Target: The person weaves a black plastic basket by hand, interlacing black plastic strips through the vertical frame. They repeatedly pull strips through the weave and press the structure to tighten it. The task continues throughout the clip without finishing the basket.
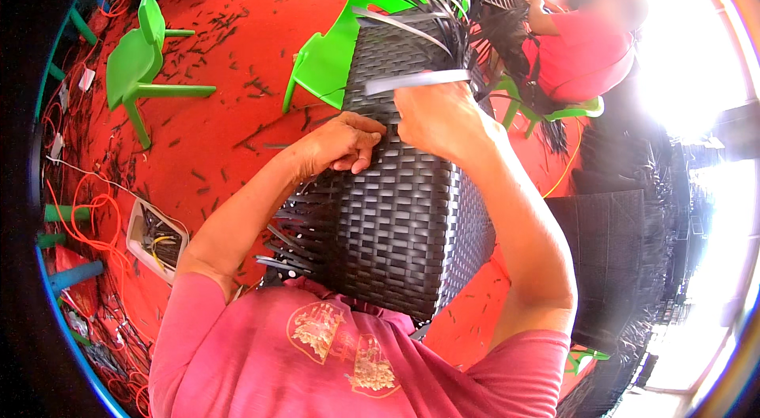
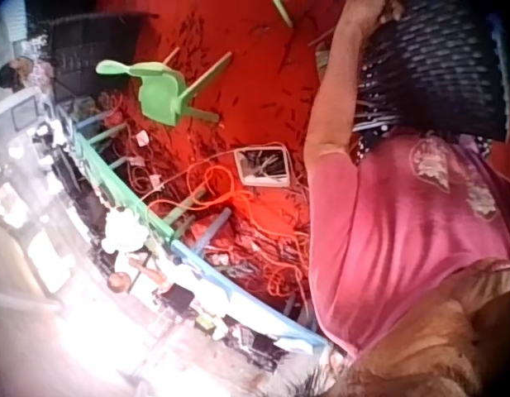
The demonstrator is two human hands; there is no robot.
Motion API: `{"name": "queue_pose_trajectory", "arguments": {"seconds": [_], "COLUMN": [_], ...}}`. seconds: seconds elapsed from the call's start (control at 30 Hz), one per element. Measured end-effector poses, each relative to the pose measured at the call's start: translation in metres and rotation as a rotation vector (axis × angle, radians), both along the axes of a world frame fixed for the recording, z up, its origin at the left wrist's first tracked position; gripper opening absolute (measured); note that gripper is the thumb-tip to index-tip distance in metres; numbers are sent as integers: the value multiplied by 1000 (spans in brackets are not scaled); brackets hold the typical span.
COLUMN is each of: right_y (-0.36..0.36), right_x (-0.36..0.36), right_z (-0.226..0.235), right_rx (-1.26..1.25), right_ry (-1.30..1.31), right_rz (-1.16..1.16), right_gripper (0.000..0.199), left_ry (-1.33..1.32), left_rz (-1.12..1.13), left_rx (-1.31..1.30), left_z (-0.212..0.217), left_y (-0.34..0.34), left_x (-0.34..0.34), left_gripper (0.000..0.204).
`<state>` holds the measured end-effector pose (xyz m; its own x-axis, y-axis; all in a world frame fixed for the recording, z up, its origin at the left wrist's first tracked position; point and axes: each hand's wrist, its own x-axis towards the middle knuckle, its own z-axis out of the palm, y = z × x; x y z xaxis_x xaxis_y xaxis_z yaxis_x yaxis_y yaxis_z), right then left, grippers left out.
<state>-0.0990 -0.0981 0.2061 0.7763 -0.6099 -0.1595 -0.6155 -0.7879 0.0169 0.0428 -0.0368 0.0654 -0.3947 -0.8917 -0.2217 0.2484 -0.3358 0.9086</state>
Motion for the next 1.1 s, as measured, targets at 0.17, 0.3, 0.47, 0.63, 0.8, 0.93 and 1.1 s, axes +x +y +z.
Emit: {"name": "queue_pose_trajectory", "arguments": {"seconds": [0.17, 0.3, 0.47, 0.63, 0.8, 0.93, 1.1], "right_y": [-3, -4, -5, 8, -4, 5, 2], "right_x": [15, 13, -3, -17, -20, -9, -7], "right_z": [-11, -6, -4, -18, -35, -12, -17], "right_rx": [11, 60, -18, -169, 35, 132, 126], "right_ry": [164, 49, 187, -78, 13, 98, 79], "right_rz": [70, 60, 73, 124, 34, -104, -92], "right_gripper": [11, 9, 10, 12, 15, 18, 18], "left_ry": [79, 169, 158, 146, 142, 88, 191], "left_rz": [69, 203, 354, 316, 228, 135, 114], "left_rx": [98, 145, 207, 73, 110, 124, 104], "left_z": [-4, -5, 0, -7, -7, -21, -23], "left_y": [-3, 0, 2, 5, 8, -5, 1], "left_x": [-5, -14, -28, -26, -18, -35, -31], "left_gripper": [22, 13, 13, 16, 19, 23, 21]}}
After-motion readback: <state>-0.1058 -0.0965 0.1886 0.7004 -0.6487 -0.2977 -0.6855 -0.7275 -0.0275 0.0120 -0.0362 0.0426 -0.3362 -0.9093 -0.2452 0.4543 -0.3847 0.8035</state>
